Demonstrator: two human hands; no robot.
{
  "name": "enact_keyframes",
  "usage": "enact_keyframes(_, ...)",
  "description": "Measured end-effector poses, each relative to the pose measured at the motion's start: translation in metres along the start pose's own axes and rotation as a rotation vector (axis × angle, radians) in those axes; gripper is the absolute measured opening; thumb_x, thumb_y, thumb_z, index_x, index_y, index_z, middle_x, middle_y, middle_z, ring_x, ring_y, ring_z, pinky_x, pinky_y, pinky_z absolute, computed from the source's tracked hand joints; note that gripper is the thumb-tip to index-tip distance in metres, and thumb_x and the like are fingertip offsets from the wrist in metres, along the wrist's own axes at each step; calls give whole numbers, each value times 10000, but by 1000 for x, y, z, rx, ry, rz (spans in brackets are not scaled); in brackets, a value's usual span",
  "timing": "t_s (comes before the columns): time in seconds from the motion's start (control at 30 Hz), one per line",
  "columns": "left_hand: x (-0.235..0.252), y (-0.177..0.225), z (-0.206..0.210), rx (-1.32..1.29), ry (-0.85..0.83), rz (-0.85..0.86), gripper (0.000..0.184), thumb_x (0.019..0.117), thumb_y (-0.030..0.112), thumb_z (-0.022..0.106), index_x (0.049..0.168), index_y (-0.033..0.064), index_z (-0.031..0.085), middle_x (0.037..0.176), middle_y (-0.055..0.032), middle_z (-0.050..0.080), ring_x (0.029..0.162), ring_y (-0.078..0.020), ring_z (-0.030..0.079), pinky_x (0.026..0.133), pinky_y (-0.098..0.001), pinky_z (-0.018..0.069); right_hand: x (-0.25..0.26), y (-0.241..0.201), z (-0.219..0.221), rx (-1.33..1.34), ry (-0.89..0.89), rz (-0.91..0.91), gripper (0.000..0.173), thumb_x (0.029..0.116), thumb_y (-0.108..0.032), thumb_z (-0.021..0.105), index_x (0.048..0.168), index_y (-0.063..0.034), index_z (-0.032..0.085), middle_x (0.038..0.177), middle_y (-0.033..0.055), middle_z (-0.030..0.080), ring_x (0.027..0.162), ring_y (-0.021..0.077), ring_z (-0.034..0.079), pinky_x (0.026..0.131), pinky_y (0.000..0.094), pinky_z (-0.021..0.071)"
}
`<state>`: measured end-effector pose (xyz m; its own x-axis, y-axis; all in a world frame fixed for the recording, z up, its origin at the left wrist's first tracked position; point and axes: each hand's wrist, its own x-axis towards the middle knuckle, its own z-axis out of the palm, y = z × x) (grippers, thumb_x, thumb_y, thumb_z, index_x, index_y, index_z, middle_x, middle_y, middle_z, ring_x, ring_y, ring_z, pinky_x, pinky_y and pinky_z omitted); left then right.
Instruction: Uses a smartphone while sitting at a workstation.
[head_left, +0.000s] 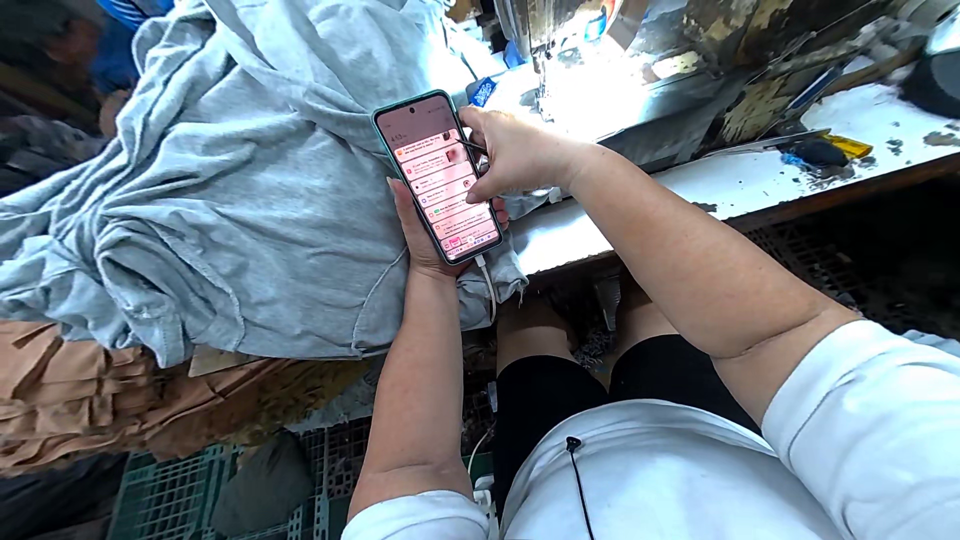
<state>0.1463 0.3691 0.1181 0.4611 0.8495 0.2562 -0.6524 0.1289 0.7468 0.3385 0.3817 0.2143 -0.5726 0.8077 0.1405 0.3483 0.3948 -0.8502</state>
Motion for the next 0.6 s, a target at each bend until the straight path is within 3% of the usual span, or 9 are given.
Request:
enact_keyframes(0.33, 0, 1, 2, -5, -42, -51, 923, 659, 876, 659, 1245, 163, 672, 1050, -148, 738, 940, -316, 730, 809, -509, 614, 0, 3, -2, -81, 1, -23, 794, 770, -76, 864, 1438, -9, 441, 1206, 149, 672, 1102, 216, 668, 964, 403, 548)
enact_keyframes(0.6, -1, 1, 3, 15, -38, -48, 925, 648, 875, 668, 1228, 154, 685, 1033, -149, 743, 927, -313, 735, 790, -493, 622, 0, 1, -4, -132, 3, -15, 792, 774, -110, 865, 1446, -24, 454, 1179, 128, 677, 1086, 210, 670, 958, 419, 546)
